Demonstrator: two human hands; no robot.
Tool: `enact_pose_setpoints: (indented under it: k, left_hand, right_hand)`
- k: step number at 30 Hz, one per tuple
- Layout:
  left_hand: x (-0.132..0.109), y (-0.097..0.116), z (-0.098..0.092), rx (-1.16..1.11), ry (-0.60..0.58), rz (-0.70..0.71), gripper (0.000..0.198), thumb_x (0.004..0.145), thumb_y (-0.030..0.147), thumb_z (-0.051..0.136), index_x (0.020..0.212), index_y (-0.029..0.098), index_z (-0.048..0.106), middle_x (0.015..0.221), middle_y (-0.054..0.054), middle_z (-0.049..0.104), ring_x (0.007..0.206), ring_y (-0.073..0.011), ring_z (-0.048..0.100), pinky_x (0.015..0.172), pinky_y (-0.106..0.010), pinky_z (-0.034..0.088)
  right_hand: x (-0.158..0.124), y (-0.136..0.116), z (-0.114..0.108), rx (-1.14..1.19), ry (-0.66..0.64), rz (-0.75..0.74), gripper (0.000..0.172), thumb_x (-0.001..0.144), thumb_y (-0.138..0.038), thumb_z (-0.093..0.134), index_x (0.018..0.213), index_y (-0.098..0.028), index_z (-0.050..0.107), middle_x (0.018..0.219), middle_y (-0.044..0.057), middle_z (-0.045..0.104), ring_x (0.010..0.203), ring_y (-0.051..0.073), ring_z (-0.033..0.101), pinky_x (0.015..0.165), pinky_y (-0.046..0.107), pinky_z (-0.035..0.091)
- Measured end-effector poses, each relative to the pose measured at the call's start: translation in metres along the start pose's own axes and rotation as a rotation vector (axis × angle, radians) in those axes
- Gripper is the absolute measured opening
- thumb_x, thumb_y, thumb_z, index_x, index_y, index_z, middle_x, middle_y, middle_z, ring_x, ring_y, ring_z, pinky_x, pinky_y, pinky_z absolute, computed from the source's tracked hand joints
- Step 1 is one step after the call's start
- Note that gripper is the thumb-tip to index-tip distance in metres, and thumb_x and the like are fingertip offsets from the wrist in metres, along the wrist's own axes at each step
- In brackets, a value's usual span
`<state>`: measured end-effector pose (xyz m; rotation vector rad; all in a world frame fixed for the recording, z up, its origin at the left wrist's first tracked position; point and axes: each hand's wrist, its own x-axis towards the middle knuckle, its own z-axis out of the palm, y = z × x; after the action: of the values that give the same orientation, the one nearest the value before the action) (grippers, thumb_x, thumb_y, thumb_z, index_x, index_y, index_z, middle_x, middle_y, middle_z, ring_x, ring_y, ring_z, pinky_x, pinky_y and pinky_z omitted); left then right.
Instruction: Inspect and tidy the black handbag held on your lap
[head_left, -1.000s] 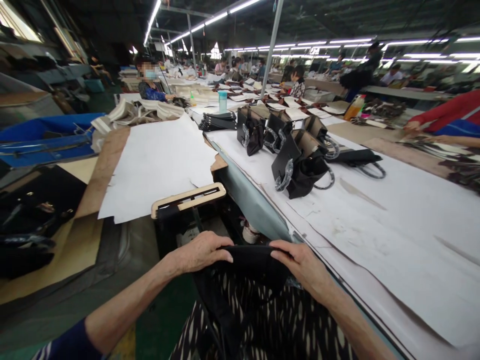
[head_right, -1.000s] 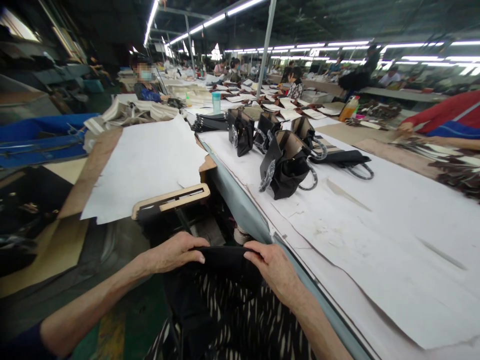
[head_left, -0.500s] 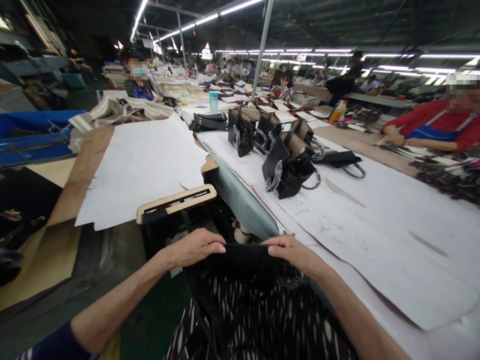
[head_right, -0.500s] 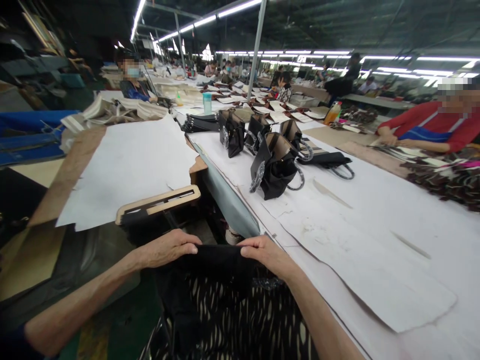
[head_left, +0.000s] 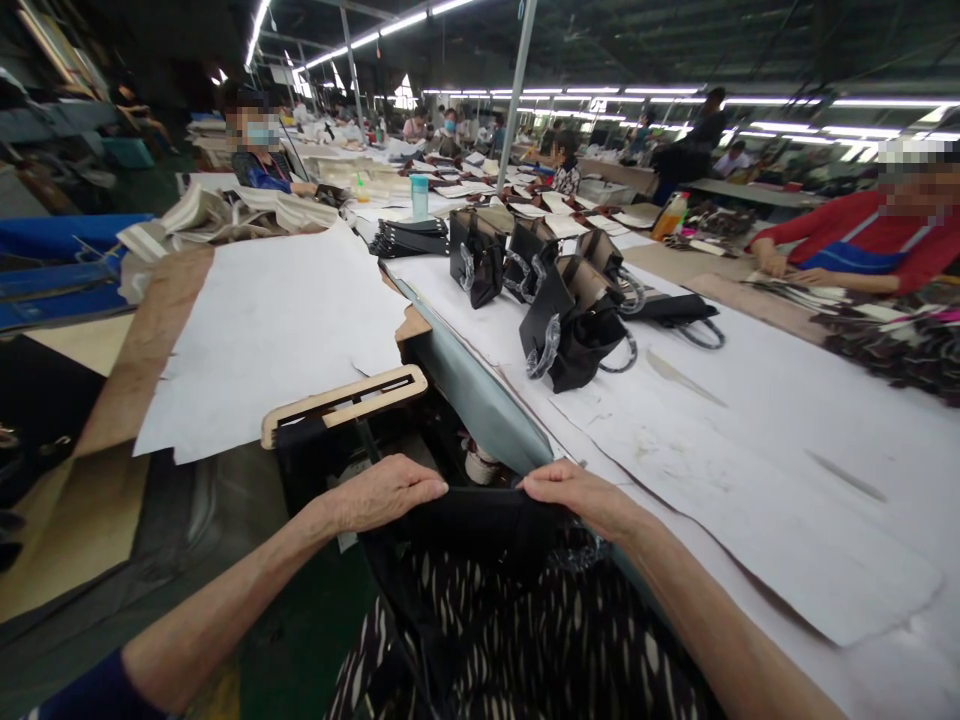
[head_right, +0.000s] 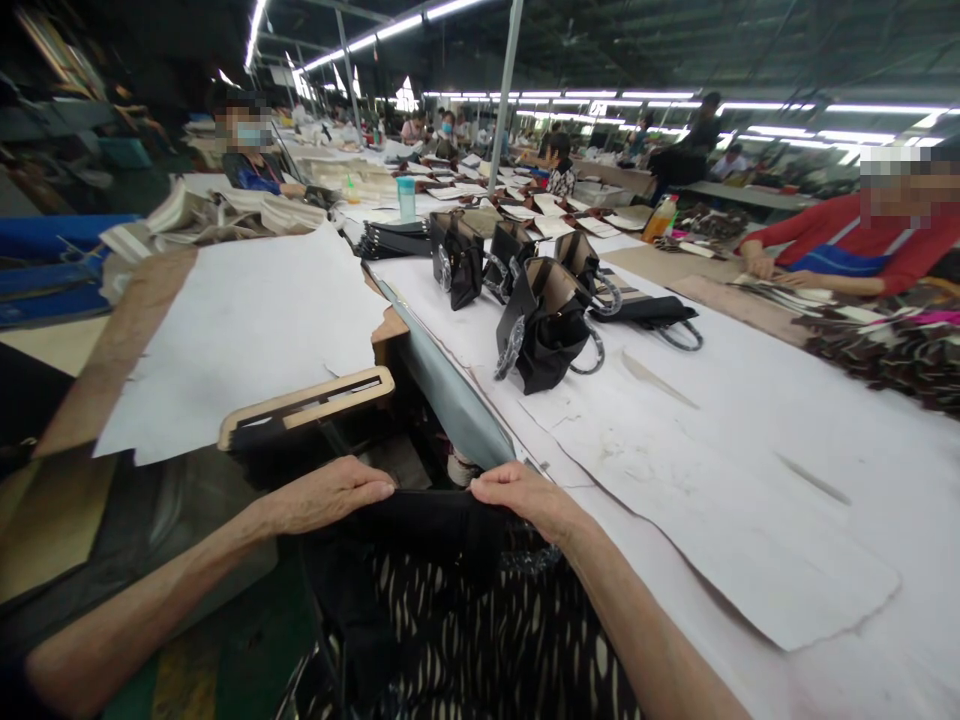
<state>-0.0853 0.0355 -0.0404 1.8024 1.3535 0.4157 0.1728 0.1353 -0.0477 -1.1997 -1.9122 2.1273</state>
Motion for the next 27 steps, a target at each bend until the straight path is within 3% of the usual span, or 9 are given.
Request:
enact_pose_setpoints:
  k: [6, 13, 17, 21, 27]
  left_hand:
    - [-0.003, 0.004, 0.004, 0.021, 0.009, -0.039, 0.039, 0.088, 0.040, 0.032, 0.058, 0.016, 0.035, 0.056, 0.004, 0.033, 0.053, -0.0088, 0.031, 0.051, -0.021, 0.023]
    - [-0.004, 0.004, 0.009, 0.025, 0.038, -0.103, 0.040, 0.088, 0.042, 0.031, 0.057, 0.016, 0.032, 0.055, 0.004, 0.032, 0.053, -0.0091, 0.030, 0.050, -0.022, 0.022]
    - [-0.002, 0.003, 0.008, 0.030, 0.041, -0.128, 0.040, 0.088, 0.043, 0.030, 0.057, 0.017, 0.030, 0.055, 0.004, 0.029, 0.052, -0.0092, 0.028, 0.049, -0.023, 0.021]
    - [-0.002, 0.002, 0.006, 0.021, 0.032, -0.132, 0.041, 0.088, 0.044, 0.030, 0.057, 0.017, 0.030, 0.056, 0.004, 0.029, 0.053, -0.0093, 0.028, 0.049, -0.023, 0.022]
    - [-0.001, 0.002, 0.005, 0.002, 0.042, -0.100, 0.042, 0.087, 0.045, 0.030, 0.056, 0.017, 0.028, 0.056, 0.004, 0.029, 0.053, -0.0091, 0.027, 0.049, -0.023, 0.022]
  right_hand:
    - [-0.003, -0.004, 0.008, -0.204, 0.097, -0.030, 0.043, 0.073, -0.053, 0.052, 0.052, -0.018, 0.040, 0.046, -0.008, 0.025, 0.043, 0.006, 0.019, 0.042, 0.024, 0.013]
    - [-0.009, -0.012, 0.020, -0.308, 0.185, -0.012, 0.039, 0.078, -0.051, 0.043, 0.055, -0.019, 0.037, 0.047, -0.007, 0.024, 0.043, 0.007, 0.021, 0.042, 0.025, 0.012]
    - [-0.008, -0.013, 0.025, -0.445, 0.275, -0.112, 0.038, 0.082, -0.044, 0.039, 0.055, -0.019, 0.029, 0.050, -0.007, 0.021, 0.046, 0.008, 0.023, 0.045, 0.024, 0.016]
    - [-0.007, -0.012, 0.030, -0.633, 0.365, -0.169, 0.038, 0.085, -0.039, 0.036, 0.055, -0.019, 0.029, 0.050, -0.007, 0.029, 0.048, 0.008, 0.031, 0.048, 0.023, 0.022]
    - [-0.003, -0.004, 0.039, -1.002, 0.512, -0.270, 0.035, 0.090, -0.032, 0.031, 0.062, -0.019, 0.046, 0.056, -0.002, 0.051, 0.055, 0.011, 0.047, 0.054, 0.024, 0.030]
